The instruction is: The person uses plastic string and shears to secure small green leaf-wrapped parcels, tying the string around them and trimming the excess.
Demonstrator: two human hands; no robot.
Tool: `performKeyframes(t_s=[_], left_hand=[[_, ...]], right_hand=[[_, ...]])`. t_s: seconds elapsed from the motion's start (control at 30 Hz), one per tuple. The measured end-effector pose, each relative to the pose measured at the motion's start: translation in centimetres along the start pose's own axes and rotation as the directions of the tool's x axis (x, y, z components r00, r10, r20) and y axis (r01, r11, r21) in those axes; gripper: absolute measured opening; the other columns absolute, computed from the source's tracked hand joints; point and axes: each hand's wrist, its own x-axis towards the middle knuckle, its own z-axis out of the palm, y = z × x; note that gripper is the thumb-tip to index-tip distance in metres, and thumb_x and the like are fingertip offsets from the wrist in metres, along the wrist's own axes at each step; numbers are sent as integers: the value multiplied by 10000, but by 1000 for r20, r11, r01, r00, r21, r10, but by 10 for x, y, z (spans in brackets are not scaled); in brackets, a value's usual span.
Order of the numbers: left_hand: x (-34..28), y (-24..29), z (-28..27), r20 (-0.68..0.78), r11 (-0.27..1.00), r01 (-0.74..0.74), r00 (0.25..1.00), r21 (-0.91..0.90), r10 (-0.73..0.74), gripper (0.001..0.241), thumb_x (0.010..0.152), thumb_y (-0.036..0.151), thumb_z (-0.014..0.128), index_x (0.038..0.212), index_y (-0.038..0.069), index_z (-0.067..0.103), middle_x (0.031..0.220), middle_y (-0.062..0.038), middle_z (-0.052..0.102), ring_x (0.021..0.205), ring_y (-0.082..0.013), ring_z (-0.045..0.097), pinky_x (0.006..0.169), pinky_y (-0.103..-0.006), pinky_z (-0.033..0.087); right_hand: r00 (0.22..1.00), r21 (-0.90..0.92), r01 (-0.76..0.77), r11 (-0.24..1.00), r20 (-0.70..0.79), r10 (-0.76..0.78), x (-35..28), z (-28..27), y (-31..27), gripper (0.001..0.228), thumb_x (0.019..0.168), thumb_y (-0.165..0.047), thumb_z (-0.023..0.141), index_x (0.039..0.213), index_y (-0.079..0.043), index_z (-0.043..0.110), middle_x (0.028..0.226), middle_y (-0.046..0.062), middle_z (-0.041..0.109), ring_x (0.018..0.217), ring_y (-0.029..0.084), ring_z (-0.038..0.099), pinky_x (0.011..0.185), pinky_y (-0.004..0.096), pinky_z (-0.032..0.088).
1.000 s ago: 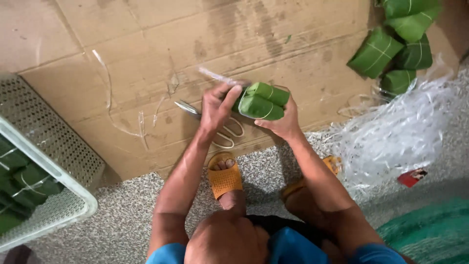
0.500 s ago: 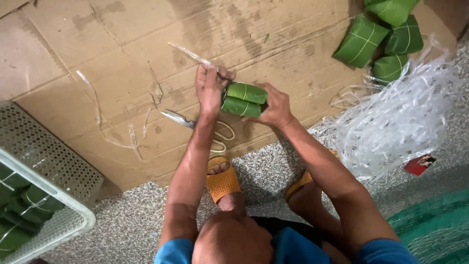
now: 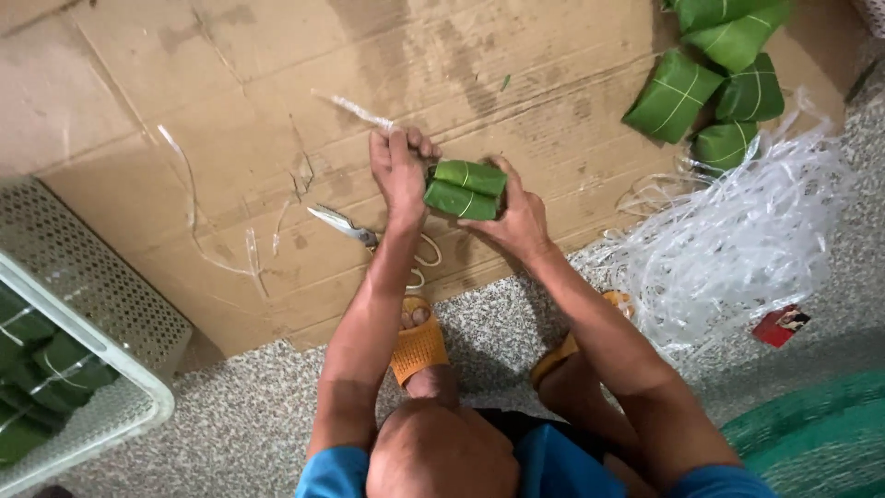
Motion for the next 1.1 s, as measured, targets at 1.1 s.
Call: performKeyframes(t_s=[1.1], left_hand=[[20,77,-25,300,678,-519,855,521,423,210,1040,93,414,845,91,492,662,-11,629,620,-177,640,749,-355,567]], right_hand=[[991,49,31,998,132,-38,55,26,-17,155,991,-113,625,1131,-120,693,971,161,756,968,385,724,807,502,577]])
